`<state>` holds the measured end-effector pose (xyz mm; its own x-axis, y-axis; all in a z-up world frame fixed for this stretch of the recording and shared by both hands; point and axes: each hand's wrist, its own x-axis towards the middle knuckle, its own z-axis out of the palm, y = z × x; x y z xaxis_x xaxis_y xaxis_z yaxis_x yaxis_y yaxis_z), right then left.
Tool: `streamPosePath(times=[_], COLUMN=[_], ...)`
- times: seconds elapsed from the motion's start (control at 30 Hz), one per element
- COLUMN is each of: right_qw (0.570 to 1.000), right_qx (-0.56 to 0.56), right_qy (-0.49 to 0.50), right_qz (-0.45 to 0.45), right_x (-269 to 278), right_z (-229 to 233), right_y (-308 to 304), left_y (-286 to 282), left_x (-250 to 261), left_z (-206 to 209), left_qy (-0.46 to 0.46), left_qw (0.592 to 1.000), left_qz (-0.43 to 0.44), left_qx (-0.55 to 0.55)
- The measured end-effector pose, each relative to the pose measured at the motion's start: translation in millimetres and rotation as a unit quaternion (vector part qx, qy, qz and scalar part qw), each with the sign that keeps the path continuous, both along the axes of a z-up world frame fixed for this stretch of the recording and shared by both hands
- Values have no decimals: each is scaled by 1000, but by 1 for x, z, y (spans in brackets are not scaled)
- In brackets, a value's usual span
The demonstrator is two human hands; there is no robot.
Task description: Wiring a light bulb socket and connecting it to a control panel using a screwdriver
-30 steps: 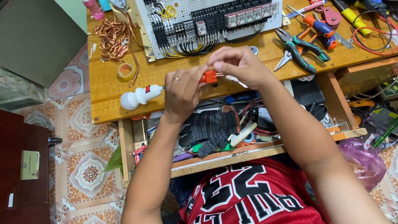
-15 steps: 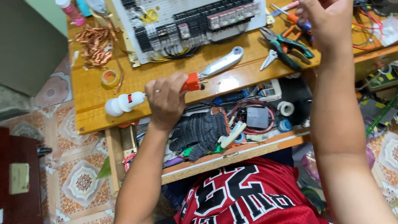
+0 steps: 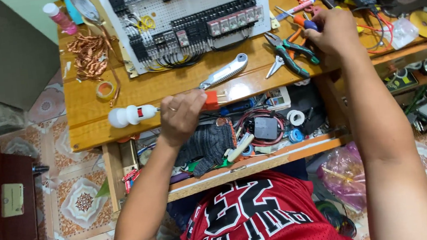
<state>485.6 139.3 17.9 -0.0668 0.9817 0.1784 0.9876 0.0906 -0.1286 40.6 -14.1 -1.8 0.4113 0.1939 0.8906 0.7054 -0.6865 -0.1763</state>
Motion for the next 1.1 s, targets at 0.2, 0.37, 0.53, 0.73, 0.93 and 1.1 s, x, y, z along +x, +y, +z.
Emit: streamPosePath(times=[0.2, 0.37, 0.53, 0.73, 0.93, 1.1], right_qw=[974, 919, 925, 926, 926, 923], right_qx=[181, 113, 47, 53, 63, 51], right_qy=[114, 333, 302, 216, 136, 129], right_qz=[71, 178, 224, 304, 347, 358], right_x=[34, 57, -22, -122, -150, -164], right_z=[17, 56, 127, 186, 190, 190], right_y=[6, -10, -76, -145, -142, -141], left_y=[-7, -9, -11, -14, -14, -13], left_x=[-2, 0, 5, 6, 6, 5], left_z=[9, 11, 6, 10, 7, 1], left_qy=[10, 28, 34, 40, 31, 31], left_qw=[1000, 998, 998, 997, 997, 996], left_qz=[-22, -44, -55, -61, -71, -78], left_qx=[-19, -22, -7, -4, -2, -7])
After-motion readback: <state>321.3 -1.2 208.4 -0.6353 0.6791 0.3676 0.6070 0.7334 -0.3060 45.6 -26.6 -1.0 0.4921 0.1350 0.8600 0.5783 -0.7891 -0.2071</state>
